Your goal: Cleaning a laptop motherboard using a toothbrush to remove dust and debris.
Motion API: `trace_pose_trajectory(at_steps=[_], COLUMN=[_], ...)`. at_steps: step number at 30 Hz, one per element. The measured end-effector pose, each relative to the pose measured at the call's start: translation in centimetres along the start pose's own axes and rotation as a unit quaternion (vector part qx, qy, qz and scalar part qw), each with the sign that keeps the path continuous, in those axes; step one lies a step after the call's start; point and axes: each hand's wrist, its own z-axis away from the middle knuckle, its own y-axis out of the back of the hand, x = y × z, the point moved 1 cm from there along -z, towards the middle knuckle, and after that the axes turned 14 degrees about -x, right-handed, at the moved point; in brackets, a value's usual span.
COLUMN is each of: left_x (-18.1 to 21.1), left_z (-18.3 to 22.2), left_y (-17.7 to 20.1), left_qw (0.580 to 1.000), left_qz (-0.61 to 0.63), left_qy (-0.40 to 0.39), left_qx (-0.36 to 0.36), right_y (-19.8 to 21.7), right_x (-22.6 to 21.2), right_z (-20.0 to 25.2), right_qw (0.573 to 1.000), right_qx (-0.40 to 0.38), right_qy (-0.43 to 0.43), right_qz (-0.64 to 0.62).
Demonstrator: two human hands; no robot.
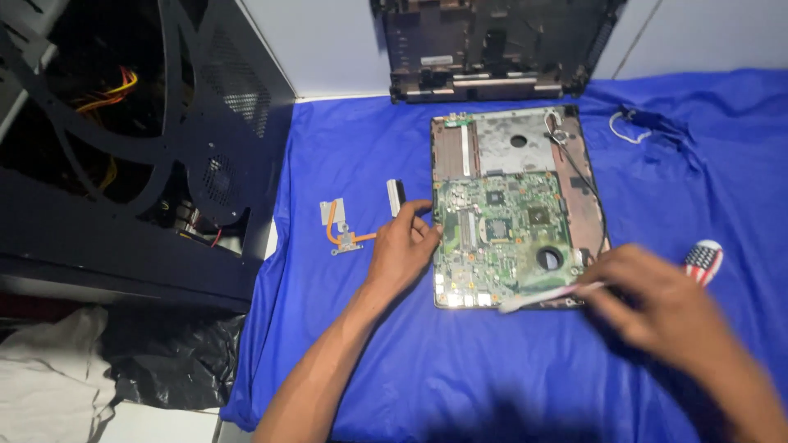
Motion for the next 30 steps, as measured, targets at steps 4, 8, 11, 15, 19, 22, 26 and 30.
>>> trace_pose_trajectory(at_steps=[4, 8, 11, 15, 19, 22, 26, 30], left_x=[1.2, 2.8, 1.9, -0.4, 0.7, 3.7, 6.3, 7.3], left_z=[2.3, 6.1, 6.6, 6.0, 6.1, 5.9, 5.2, 4.8], left_y=[1.3, 1.6, 1.1, 0.1, 1.2, 3.6, 4.7, 4.1], left_qw=[0.994, 0.953, 0.929, 0.858, 0.795, 0.761, 0.793, 0.805], left_qz=[-0.038, -0.175, -0.264, -0.393, -0.456, -0.459, -0.377, -0.341], left_qy=[-0.08, -0.115, -0.187, -0.311, -0.399, -0.454, -0.465, -0.47], left_qx=[-0.057, -0.219, -0.179, -0.11, 0.009, 0.069, 0.114, 0.124], right_y=[0.2, -1.8, -2.1, -1.8, -1.1, -0.1, 1.8, 0.6], right_x=[3.3, 1.9, -0.1, -0.3, -0.9, -1.9, -4.9, -8.3], right_z=[3.3, 3.2, 2.3, 2.2, 2.6, 2.8, 3.1, 2.1], right_qw=[0.982, 0.958, 0.936, 0.933, 0.917, 0.923, 0.959, 0.956], right_qx=[0.072, 0.047, 0.008, 0.006, 0.038, 0.147, 0.227, 0.277], right_qy=[-0.144, -0.282, -0.353, -0.359, -0.377, -0.257, -0.166, -0.055], right_qz=[0.095, 0.016, 0.008, -0.032, -0.12, -0.247, -0.037, 0.081])
